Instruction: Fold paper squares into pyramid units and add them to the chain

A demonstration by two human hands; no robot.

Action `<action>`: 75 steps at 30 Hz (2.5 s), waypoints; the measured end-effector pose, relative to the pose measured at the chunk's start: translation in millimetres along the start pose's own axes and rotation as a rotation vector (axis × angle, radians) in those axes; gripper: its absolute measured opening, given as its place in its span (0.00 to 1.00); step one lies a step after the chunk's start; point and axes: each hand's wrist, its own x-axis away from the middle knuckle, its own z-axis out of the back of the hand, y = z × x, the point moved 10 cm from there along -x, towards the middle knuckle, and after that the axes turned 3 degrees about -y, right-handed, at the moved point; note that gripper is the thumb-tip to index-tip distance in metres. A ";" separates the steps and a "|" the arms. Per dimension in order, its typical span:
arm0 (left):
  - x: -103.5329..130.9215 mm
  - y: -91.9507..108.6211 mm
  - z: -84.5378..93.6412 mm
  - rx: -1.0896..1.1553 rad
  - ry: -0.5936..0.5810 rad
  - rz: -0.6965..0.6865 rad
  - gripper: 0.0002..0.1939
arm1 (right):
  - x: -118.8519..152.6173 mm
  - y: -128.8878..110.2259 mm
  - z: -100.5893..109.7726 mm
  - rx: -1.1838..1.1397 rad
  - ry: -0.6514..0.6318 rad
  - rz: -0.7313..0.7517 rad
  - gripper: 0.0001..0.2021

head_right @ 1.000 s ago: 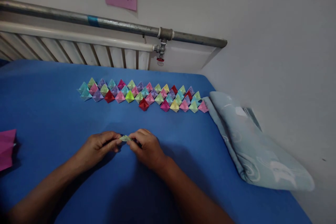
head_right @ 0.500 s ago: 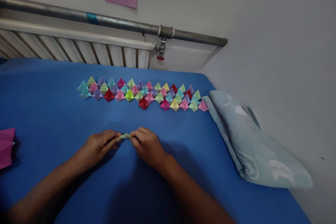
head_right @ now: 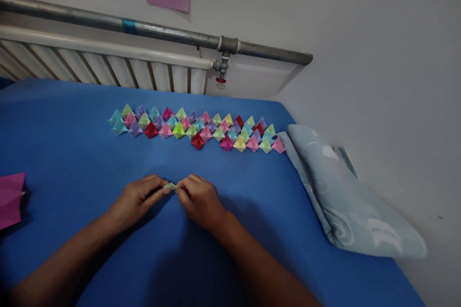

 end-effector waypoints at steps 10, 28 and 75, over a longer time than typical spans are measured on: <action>-1.5 8.6 0.0 -0.071 0.017 -0.057 0.13 | -0.2 -3.7 -1.6 0.005 0.000 0.000 0.08; -1.6 -1.3 4.0 0.080 0.023 0.027 0.10 | 0.9 -1.6 -6.9 0.068 -0.045 -0.030 0.04; 0.4 6.4 5.2 -0.053 0.096 -0.063 0.07 | -1.8 -0.7 -14.4 0.152 -0.071 -0.022 0.05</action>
